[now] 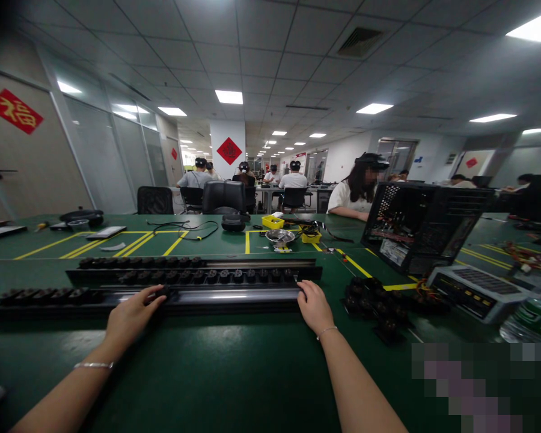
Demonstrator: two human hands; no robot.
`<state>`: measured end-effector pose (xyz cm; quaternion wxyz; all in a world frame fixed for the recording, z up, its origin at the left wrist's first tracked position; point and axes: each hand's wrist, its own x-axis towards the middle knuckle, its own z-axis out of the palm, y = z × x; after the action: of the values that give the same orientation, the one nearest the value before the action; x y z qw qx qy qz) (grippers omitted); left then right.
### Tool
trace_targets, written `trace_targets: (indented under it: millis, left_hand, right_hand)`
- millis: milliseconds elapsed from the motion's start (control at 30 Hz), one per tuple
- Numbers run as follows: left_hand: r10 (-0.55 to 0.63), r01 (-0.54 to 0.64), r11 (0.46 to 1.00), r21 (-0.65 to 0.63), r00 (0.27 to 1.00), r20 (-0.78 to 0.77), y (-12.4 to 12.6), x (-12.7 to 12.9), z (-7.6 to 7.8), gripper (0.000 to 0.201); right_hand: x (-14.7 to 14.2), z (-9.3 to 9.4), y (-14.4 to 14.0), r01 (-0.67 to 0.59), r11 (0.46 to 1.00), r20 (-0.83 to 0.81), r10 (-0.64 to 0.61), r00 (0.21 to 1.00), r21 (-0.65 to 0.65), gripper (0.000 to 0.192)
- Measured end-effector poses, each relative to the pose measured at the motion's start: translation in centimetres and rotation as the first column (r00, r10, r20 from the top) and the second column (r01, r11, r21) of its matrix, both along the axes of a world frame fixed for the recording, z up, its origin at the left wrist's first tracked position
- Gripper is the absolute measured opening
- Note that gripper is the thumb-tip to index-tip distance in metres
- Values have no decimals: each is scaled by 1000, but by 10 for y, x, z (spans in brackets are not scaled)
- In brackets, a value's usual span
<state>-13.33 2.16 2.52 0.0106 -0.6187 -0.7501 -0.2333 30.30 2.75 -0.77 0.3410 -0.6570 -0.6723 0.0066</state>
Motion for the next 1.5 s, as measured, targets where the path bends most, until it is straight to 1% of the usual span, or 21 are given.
trace_targets:
  millis: [167,367,600,900,1100,1367,1500]
  left_hand:
    - [-16,16,1000,7,1000,-26,1,1,-2,40]
    - [-56,57,998,24,997,-49,-2,6,-1,39]
    - [-50,52,998,18,995,-91,-3,7,1,39]
    - [-97,106,993,61,987,-132,-1,9,-6,41]
    - [-109,118,991,64,985,-133,-1,10,-6,40]
    - [-125,135,989,57,981,-145,0,10,-8,42]
    - [-149,162,984,71,976,-158,-1,13,-7,42]
  right_hand:
    - [-1,2,-1,1,1000,-19,-1,1000,2,41]
    - [0,-1,1,-6,1000,-24,7,1000,29,40]
    - [1,-2,2,-8,1000,-7,8,1000,19,41]
    - [0,-1,1,-5,1000,3,5,1000,14,42]
    - [-1,0,0,0,1000,-3,0,1000,6,42]
    - [1,-4,3,-15,998,-14,16,1000,55,39]
    - [1,-5,4,-16,997,-15,17,1000,70,40]
